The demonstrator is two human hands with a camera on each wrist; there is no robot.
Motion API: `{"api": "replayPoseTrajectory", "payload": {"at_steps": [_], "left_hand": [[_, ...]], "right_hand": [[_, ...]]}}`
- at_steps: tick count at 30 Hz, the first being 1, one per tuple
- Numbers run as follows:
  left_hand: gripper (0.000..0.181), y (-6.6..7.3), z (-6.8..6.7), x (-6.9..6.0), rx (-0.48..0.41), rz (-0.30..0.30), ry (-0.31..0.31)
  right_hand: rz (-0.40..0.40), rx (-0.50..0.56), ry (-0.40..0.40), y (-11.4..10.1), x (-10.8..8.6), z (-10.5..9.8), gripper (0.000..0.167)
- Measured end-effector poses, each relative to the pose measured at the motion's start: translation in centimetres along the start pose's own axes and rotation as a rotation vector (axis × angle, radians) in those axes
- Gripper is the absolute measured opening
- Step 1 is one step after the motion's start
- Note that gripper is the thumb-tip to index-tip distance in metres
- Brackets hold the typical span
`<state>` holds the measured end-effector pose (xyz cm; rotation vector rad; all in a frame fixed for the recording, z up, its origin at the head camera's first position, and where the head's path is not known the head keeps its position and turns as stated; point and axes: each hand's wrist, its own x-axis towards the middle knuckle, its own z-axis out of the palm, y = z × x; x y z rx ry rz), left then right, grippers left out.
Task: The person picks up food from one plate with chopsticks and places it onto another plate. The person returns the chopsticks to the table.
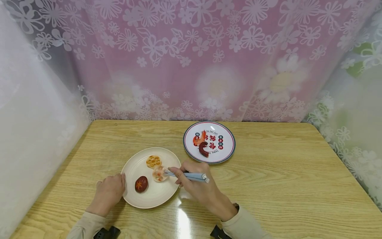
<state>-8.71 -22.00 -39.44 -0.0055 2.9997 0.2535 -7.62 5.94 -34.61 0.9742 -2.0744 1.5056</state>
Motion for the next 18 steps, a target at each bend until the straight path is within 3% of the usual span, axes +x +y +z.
{"api": "replayPoseTrajectory", "payload": {"at_steps": [18], "left_hand": [[0.035, 0.01, -0.15, -0.05, 0.006, 0.008, -0.006]], "right_hand": [[0.023, 0.010, -0.032, -0.33, -0.18, 0.36, 0.022]]}}
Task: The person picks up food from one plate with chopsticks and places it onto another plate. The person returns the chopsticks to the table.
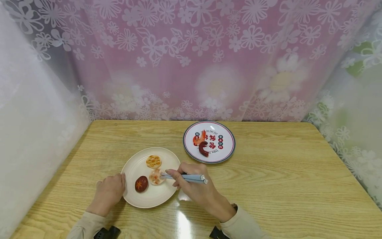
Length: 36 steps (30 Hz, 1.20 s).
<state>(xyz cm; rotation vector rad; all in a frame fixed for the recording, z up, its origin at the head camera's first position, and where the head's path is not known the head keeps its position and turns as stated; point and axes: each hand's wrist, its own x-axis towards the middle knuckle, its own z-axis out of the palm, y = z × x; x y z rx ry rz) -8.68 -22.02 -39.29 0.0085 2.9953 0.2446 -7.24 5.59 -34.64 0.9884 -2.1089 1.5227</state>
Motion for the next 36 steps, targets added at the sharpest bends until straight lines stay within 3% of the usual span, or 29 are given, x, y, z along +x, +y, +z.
{"api": "replayPoseTrajectory", "payload": {"at_steps": [25, 32, 36], "left_hand": [[0.035, 0.1, 0.0, 0.1, -0.009, -0.009, -0.014], [0.035, 0.1, -0.1, 0.0, -0.015, -0.009, -0.011], [0.035, 0.1, -0.1, -0.1, -0.014, -0.012, -0.012]], "right_hand": [[0.010, -0.039, -0.031, 0.1, 0.2, 0.0, 0.024], [0.066, -0.025, -0.010, 0.1, 0.4, -0.5, 0.022], [0.116, 0.047, 0.016, 0.1, 0.8, -1.4, 0.019]]}}
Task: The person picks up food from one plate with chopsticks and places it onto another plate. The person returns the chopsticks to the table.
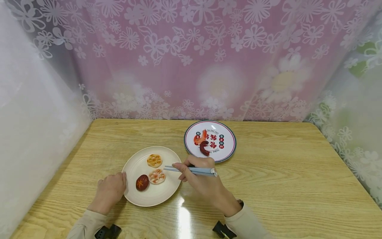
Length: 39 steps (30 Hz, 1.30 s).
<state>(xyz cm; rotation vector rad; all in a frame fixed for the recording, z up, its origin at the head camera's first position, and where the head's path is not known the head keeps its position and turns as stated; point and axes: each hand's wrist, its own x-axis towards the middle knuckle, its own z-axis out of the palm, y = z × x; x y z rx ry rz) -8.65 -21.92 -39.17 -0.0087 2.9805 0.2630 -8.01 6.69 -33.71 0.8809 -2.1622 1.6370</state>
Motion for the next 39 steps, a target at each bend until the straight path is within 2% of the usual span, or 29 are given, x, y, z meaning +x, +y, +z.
{"api": "replayPoseTrajectory", "payload": {"at_steps": [4, 14, 19, 23, 26, 29, 34, 39], "left_hand": [[0.035, 0.0, 0.0, 0.0, 0.002, 0.001, 0.001], [0.036, -0.3, 0.4, -0.3, -0.052, 0.023, 0.050], [0.038, -0.7, 0.6, -0.5, -0.103, 0.029, 0.050], [0.039, -0.8, 0.8, -0.7, -0.163, 0.028, 0.048], [0.038, -0.9, 0.9, -0.9, -0.202, 0.041, 0.070], [0.037, -0.9, 1.0, -1.0, -0.225, 0.041, 0.077], [0.035, -1.0, 1.1, -1.1, -0.235, 0.042, 0.089], [0.036, -0.9, 1.0, -1.2, -0.241, 0.042, 0.086]], "right_hand": [[0.073, 0.062, 0.043, 0.0, 0.5, -1.4, 0.019], [0.180, 0.019, 0.178, 0.4, 1.2, -4.6, 0.019], [0.278, -0.005, 0.181, 0.7, 1.4, -5.6, 0.026], [0.350, -0.062, 0.172, 0.8, 1.5, -6.5, 0.031], [0.401, -0.125, 0.169, 0.9, 1.4, -7.1, 0.034], [0.407, -0.163, 0.176, 1.1, 1.4, -7.5, 0.033], [0.363, -0.168, 0.216, 1.3, 1.4, -7.8, 0.029], [0.386, -0.177, 0.230, 1.4, 1.4, -7.9, 0.029]]}}
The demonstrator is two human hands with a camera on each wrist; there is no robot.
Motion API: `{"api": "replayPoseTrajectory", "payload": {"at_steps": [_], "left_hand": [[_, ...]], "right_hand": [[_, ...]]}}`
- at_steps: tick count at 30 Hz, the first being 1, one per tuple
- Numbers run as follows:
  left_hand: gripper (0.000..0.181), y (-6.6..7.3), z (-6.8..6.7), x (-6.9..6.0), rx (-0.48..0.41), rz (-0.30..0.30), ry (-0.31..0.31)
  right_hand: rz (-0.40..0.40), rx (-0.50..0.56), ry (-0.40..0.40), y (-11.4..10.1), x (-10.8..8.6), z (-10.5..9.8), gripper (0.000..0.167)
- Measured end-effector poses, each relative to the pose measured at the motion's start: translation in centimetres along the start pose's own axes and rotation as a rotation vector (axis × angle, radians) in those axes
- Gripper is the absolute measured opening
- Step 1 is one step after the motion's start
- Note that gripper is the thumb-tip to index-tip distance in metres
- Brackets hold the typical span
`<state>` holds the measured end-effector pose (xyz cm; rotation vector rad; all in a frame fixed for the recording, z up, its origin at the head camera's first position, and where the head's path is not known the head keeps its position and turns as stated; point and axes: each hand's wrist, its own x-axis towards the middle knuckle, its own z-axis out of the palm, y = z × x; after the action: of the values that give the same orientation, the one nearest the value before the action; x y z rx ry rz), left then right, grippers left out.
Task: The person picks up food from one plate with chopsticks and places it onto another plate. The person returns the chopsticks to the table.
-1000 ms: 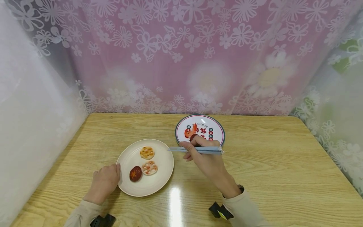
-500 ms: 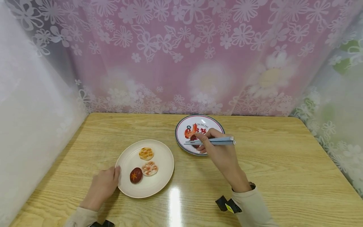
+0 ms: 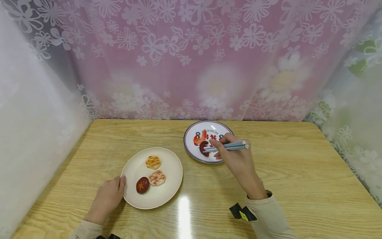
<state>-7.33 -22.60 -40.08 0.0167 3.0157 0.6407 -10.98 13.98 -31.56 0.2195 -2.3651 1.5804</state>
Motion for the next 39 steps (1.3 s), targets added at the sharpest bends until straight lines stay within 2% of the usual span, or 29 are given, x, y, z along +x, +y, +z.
{"api": "replayPoseTrajectory", "payload": {"at_steps": [9, 14, 21, 25, 28, 33, 39], "left_hand": [[0.036, 0.0, 0.1, 0.0, -0.005, -0.009, 0.001], [0.035, -0.1, 0.1, 0.0, -0.006, -0.008, -0.008], [0.036, 0.0, 0.1, -0.1, 0.003, -0.003, 0.000], [0.037, -0.1, 0.2, -0.1, 0.000, -0.001, 0.001], [0.037, -0.2, 0.2, 0.0, 0.000, -0.001, -0.011], [0.038, -0.2, 0.2, -0.1, 0.001, 0.000, 0.000], [0.038, -0.2, 0.2, 0.0, -0.004, -0.003, -0.021]], "right_hand": [[-0.003, -0.115, 0.020, 0.3, 0.0, 0.1, 0.023], [0.018, -0.063, 0.026, 0.6, 0.1, 0.3, 0.029], [-0.047, 0.060, 0.013, 1.4, 0.1, 0.6, 0.030], [-0.034, 0.024, 0.026, 1.6, 0.2, 0.8, 0.035], [-0.059, -0.026, 0.041, 1.7, 0.3, 0.8, 0.038], [-0.084, 0.012, 0.038, 2.2, 0.5, 1.0, 0.040], [-0.062, 0.020, 0.033, 2.1, 0.4, 1.0, 0.040]]}}
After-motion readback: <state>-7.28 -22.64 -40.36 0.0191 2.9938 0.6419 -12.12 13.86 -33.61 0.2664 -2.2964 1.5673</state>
